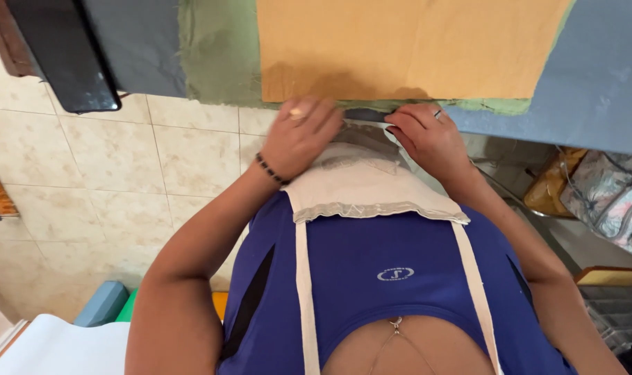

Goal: Aligning, pinning, and cutting multiple layers of fabric on a work table in preparation for sewing.

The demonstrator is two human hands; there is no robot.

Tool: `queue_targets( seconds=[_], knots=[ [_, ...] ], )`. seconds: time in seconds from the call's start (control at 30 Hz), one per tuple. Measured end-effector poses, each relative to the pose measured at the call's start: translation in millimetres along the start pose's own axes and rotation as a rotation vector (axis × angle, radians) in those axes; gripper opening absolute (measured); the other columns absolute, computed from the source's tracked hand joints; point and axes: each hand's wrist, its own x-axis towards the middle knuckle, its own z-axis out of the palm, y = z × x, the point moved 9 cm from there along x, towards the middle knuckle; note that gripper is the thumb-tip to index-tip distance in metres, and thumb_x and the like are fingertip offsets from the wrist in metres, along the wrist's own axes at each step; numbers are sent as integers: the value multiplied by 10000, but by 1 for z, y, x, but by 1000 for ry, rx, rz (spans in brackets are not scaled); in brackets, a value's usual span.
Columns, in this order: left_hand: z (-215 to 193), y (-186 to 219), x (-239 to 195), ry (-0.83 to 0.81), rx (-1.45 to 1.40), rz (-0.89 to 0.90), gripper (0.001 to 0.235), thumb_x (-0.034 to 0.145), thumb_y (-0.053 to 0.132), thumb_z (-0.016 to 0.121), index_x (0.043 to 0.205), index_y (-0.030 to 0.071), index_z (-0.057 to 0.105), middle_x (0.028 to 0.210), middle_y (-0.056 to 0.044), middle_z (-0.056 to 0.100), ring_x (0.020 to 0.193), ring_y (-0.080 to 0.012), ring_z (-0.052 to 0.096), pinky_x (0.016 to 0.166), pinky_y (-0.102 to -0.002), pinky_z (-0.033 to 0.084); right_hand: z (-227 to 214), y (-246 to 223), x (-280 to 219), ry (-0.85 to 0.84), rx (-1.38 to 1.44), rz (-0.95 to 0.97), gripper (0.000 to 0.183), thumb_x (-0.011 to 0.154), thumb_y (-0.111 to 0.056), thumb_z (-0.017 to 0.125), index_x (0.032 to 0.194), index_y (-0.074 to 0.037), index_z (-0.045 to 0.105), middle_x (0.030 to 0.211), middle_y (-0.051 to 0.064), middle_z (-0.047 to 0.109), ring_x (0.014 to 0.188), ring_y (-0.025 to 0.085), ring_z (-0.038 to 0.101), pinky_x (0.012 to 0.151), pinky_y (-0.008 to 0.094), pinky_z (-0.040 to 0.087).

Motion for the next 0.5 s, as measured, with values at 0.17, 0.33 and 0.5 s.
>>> queue_targets(
  seconds=[0.17, 0.33, 0.5],
  knots=[
    [60, 51, 34, 76, -144, 98, 125, 1044, 115, 581, 1093, 83, 691, 1002, -97, 648, 919, -262, 642, 831, -366, 542, -28, 19, 6, -44, 332, 176, 170, 945, -35, 792, 1098, -99, 755, 1021, 105, 740, 946, 367, 709, 829, 465, 566],
    [76, 56, 44, -106, -172, 113, 130, 948, 35, 600, 1061, 82, 643, 979, -70, 581, 853, -245, 591, 800, -369, 526, -57, 72, -20, -56, 230, 263, 320, 971, -97, 862, 1258, -65, 724, 1210, 125, 672, 1086, 352, 664, 929, 463, 528],
    [95, 65, 50, -254, -181, 117, 223, 929, -15, 572, 1113, 95, 633, 1069, -50, 602, 890, -243, 569, 860, -378, 500, -55, 84, -28, -131, 179, 256, 157, 1037, -110, 855, 1137, -96, 734, 1092, 61, 709, 966, 265, 649, 934, 427, 442]
  ],
)
